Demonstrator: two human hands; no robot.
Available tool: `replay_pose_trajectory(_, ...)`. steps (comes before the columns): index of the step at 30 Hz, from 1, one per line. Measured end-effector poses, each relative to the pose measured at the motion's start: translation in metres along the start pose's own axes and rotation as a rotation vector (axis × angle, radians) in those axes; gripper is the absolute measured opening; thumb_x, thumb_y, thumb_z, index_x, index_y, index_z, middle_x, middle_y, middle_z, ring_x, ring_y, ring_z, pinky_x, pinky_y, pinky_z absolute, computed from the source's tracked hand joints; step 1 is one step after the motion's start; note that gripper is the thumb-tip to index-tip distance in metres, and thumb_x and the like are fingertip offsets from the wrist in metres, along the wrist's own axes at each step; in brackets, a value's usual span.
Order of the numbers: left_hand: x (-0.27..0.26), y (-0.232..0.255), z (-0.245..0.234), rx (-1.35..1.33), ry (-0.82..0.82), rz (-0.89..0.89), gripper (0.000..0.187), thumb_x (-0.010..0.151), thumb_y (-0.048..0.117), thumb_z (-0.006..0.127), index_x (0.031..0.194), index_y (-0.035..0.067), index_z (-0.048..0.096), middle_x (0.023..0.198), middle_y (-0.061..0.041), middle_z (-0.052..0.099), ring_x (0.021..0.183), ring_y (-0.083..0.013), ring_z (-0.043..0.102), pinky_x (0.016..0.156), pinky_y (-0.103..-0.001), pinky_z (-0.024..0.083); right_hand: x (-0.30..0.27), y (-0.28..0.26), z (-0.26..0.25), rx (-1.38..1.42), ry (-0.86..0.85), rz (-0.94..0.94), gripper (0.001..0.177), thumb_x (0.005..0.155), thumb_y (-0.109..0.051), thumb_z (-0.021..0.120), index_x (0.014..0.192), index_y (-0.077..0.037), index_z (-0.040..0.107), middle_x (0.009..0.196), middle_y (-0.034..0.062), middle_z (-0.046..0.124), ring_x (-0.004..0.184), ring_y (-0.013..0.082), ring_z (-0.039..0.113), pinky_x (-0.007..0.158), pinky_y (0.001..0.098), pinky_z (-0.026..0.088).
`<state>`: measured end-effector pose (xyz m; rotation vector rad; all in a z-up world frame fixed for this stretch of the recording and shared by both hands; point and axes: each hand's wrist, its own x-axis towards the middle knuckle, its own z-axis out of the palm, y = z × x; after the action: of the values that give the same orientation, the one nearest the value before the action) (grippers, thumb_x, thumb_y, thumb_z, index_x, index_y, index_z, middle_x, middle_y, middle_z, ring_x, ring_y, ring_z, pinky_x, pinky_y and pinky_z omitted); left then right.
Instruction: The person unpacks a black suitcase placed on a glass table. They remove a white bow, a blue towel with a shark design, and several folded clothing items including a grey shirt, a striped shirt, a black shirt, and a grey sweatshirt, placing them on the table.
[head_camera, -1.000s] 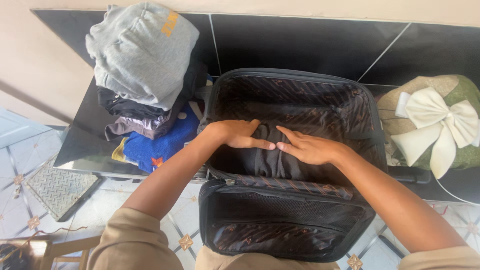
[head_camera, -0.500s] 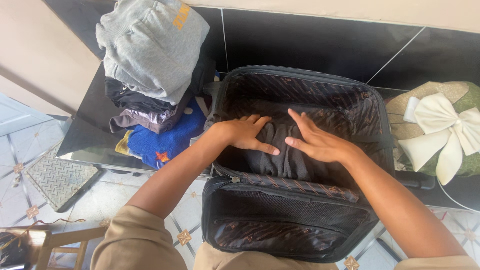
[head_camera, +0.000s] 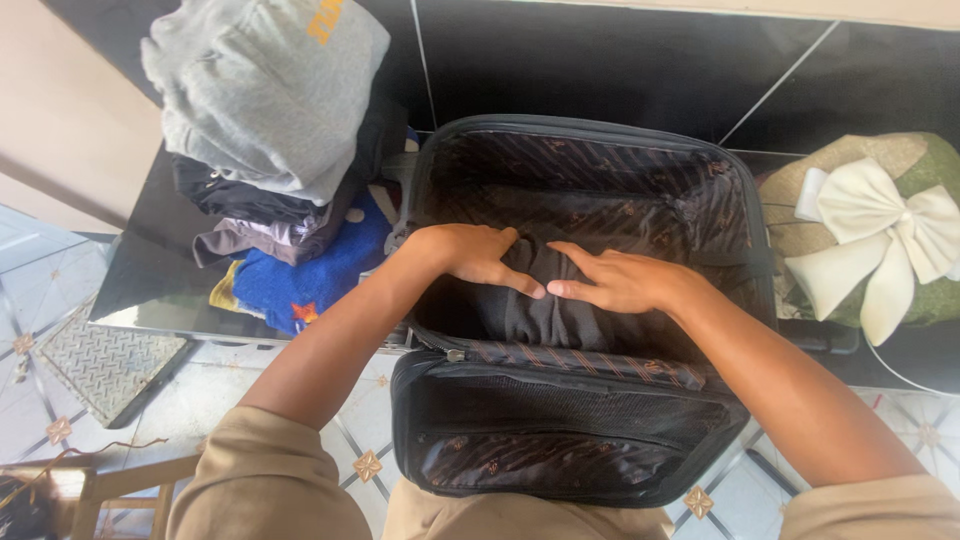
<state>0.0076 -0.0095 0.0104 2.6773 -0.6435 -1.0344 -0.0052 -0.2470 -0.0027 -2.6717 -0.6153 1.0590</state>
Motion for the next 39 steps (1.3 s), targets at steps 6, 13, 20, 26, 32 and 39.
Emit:
replay_pose_trajectory(6, 0.002, -0.001, -0.004, 0.02, -0.018, -0.019, 0.125, 0.065, 0.086, 0.06, 0.15, -0.004, 0.042, 0.143, -0.027, 0.057, 0.133, -0.0399, 0.057, 0.11, -0.045, 0.047, -0.002, 0.001, -0.003, 0.05, -0.023, -0.043, 0.1, 0.083, -0.08, 0.035, 0.163, -0.024, 0.014, 0.126, 0.0265, 0.067, 0.126, 0.0425, 0.062, 0.104, 0.0556, 0.051)
replay_pose_trajectory(13, 0.01, -0.01, 0.011, 0.025, 0.031, -0.009, 0.132, 0.062, 0.092, 0.054, 0.157, 0.002, 0.033, 0.152, -0.024, 0.048, 0.138, -0.0413, 0.052, 0.113, -0.048, 0.043, -0.002, 0.001, 0.006, -0.007, 0.074, -0.077, 0.096, 0.086, -0.078, 0.036, 0.162, -0.023, 0.014, 0.137, 0.0247, 0.059, 0.136, 0.038, 0.052, 0.108, 0.0541, 0.045)
replay_pose_trajectory(20, 0.015, -0.018, 0.015, 0.013, 0.088, 0.049, 0.133, 0.066, 0.093, 0.055, 0.158, 0.001, 0.028, 0.153, -0.027, 0.043, 0.139, -0.0431, 0.048, 0.113, -0.05, 0.041, -0.001, -0.001, 0.004, -0.013, 0.119, -0.076, 0.094, 0.086, -0.077, 0.038, 0.161, -0.024, 0.019, 0.139, 0.0244, 0.058, 0.134, 0.0405, 0.052, 0.11, 0.0525, 0.044)
replay_pose_trajectory(26, 0.012, -0.02, 0.023, -0.008, 0.095, 0.07, 0.131, 0.066, 0.092, 0.054, 0.158, 0.003, 0.028, 0.154, -0.027, 0.042, 0.14, -0.0439, 0.046, 0.113, -0.052, 0.039, -0.005, -0.003, 0.013, 0.0, 0.17, -0.12, 0.09, 0.09, -0.071, 0.043, 0.16, -0.02, 0.019, 0.147, 0.0242, 0.05, 0.135, 0.0403, 0.05, 0.11, 0.0521, 0.043)
replay_pose_trajectory(32, 0.007, -0.022, 0.019, 0.011, 0.115, 0.115, 0.13, 0.068, 0.092, 0.054, 0.159, 0.003, 0.026, 0.156, -0.026, 0.039, 0.141, -0.0441, 0.043, 0.115, -0.051, 0.037, -0.008, -0.016, 0.014, 0.002, 0.208, -0.073, 0.088, 0.091, -0.068, 0.044, 0.159, -0.02, 0.019, 0.15, 0.0223, 0.047, 0.137, 0.0391, 0.048, 0.109, 0.0514, 0.043)
replay_pose_trajectory(39, -0.005, -0.029, 0.019, 0.006, 0.126, 0.096, 0.126, 0.07, 0.089, 0.055, 0.159, 0.005, 0.025, 0.156, -0.025, 0.038, 0.141, -0.0421, 0.044, 0.113, -0.049, 0.04, -0.009, -0.028, 0.017, -0.003, 0.154, -0.04, 0.092, 0.091, -0.07, 0.041, 0.162, -0.017, 0.015, 0.142, 0.0251, 0.054, 0.132, 0.0379, 0.056, 0.109, 0.0504, 0.047)
